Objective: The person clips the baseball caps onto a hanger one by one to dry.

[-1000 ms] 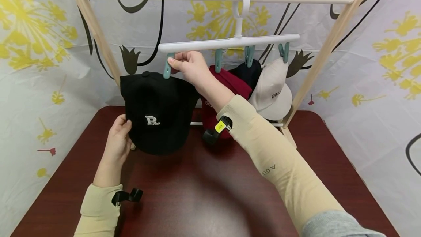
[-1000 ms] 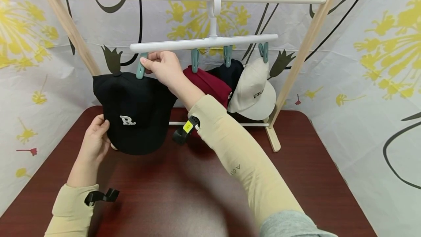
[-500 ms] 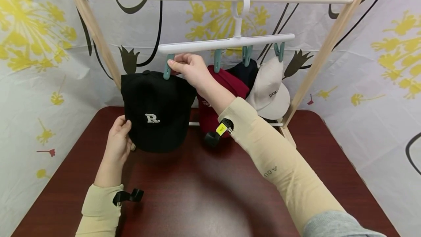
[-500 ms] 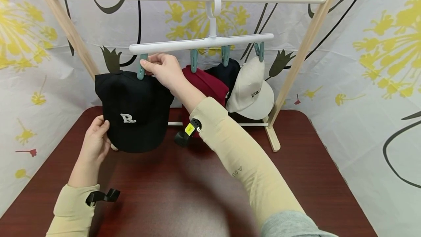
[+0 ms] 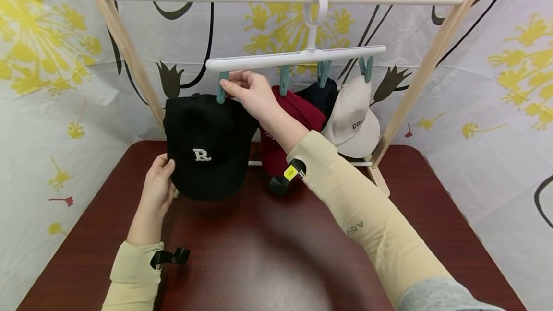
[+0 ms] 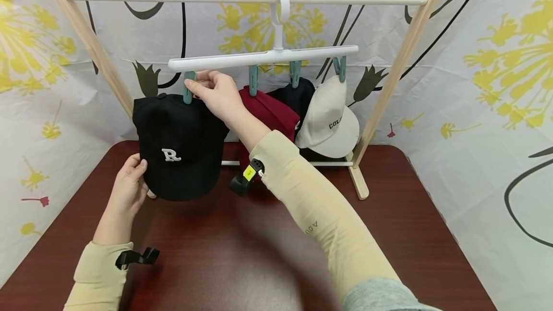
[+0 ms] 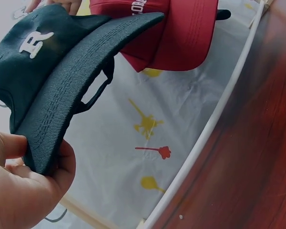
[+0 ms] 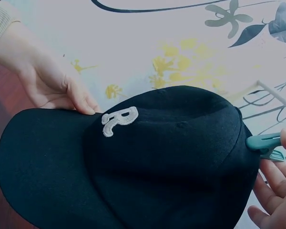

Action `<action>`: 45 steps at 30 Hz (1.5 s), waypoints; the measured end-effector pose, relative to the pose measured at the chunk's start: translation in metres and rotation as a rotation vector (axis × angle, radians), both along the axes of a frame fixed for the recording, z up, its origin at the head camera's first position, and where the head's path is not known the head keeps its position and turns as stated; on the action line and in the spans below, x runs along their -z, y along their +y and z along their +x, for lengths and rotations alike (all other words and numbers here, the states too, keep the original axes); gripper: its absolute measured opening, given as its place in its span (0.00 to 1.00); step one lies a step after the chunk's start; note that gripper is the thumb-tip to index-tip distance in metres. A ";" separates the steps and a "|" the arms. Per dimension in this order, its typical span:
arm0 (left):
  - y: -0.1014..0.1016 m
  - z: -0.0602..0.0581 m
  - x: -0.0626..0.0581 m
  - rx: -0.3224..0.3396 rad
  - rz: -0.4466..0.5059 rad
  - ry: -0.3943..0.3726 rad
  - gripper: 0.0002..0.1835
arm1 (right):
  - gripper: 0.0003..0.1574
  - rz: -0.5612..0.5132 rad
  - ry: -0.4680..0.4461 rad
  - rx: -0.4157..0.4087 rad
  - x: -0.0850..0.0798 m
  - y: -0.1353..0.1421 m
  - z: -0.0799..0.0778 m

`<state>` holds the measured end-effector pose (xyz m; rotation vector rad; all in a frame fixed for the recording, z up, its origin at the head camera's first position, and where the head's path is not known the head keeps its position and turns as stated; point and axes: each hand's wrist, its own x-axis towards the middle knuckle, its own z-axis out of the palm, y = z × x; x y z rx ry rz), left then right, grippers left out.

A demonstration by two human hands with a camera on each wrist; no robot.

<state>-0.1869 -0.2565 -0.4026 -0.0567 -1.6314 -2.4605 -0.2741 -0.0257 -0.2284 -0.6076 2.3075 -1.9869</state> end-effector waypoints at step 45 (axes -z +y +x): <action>-0.007 -0.014 0.016 0.059 -0.201 -0.166 0.33 | 0.22 0.125 0.146 0.003 0.039 0.042 -0.001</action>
